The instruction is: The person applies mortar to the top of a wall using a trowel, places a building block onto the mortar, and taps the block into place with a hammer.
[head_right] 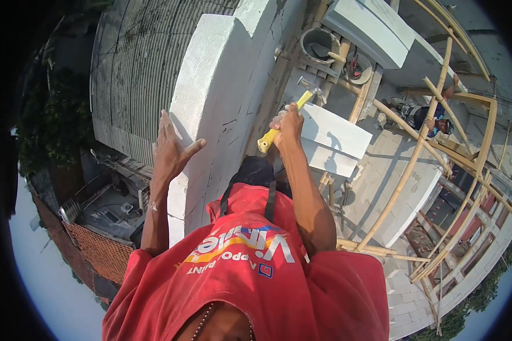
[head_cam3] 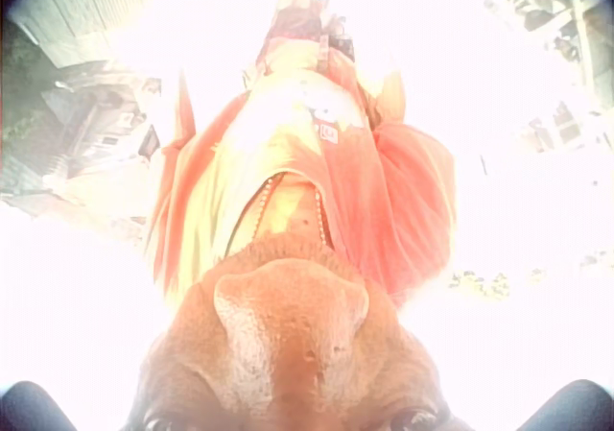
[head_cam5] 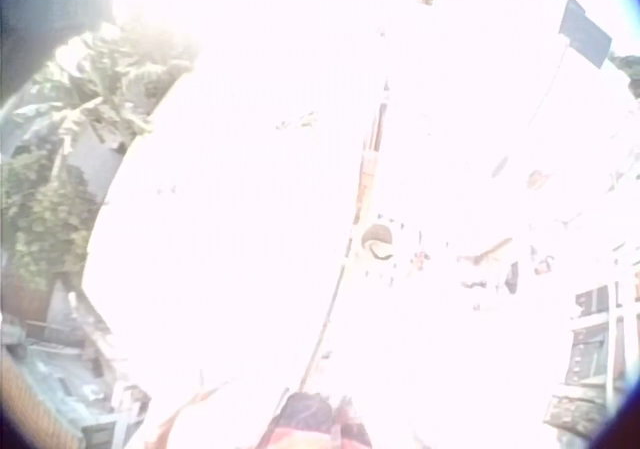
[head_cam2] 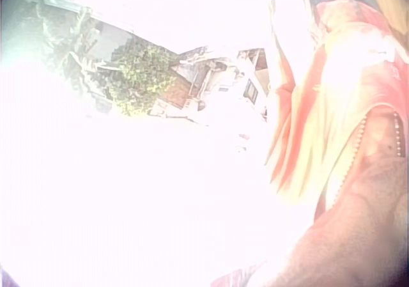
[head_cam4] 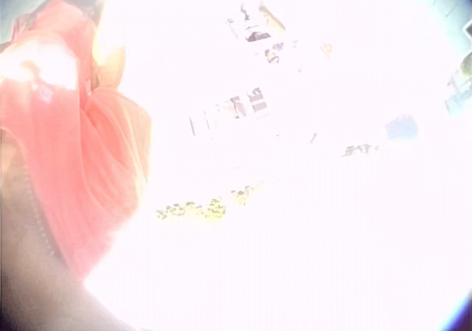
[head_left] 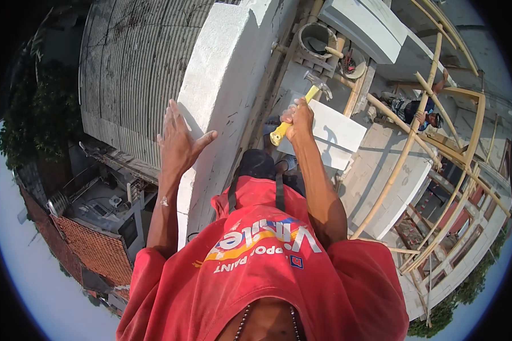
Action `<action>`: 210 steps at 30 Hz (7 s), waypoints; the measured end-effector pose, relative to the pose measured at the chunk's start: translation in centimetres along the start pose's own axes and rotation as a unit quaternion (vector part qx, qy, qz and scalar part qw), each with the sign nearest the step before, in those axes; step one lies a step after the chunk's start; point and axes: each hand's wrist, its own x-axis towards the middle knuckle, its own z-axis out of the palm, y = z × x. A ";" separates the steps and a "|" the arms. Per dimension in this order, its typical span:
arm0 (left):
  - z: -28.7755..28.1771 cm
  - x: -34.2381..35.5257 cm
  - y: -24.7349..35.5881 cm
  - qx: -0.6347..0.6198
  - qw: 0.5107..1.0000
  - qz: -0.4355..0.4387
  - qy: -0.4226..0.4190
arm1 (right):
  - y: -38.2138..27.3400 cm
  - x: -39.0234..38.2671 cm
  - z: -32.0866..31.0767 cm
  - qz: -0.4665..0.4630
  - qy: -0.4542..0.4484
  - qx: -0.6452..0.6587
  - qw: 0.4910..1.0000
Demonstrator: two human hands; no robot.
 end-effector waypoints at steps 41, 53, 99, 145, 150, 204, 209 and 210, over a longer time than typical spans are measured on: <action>2.0 -0.2 -2.3 -0.126 0.990 0.041 0.043 | -13.6 15.2 22.7 0.021 -0.269 -0.537 0.799; 2.5 -0.5 -2.4 -0.111 0.991 0.035 0.063 | -13.1 15.6 19.9 -0.118 0.010 -0.140 0.983; 4.9 -1.8 -3.1 0.002 0.997 -0.016 0.073 | 14.5 -6.6 -0.8 0.162 -0.161 -0.051 0.972; 11.1 -14.9 -19.6 -0.154 0.981 0.076 0.086 | -0.4 -16.2 -5.4 0.138 -0.200 -0.249 0.938; 10.7 -16.4 -19.2 -0.175 0.982 0.021 0.064 | 8.5 -15.8 -14.7 0.278 -0.033 -0.063 0.958; 5.1 -4.6 -8.6 -0.176 0.970 0.068 0.155 | -5.1 -16.5 -9.6 -0.024 -0.124 -0.723 0.679; 2.7 4.8 -2.1 -0.135 0.969 0.130 0.162 | -8.7 -15.8 -5.5 -0.042 -0.103 -0.560 0.821; 2.3 6.3 -1.0 -0.091 0.975 0.128 0.160 | -9.5 -15.0 -4.9 -0.052 -0.099 -0.554 0.825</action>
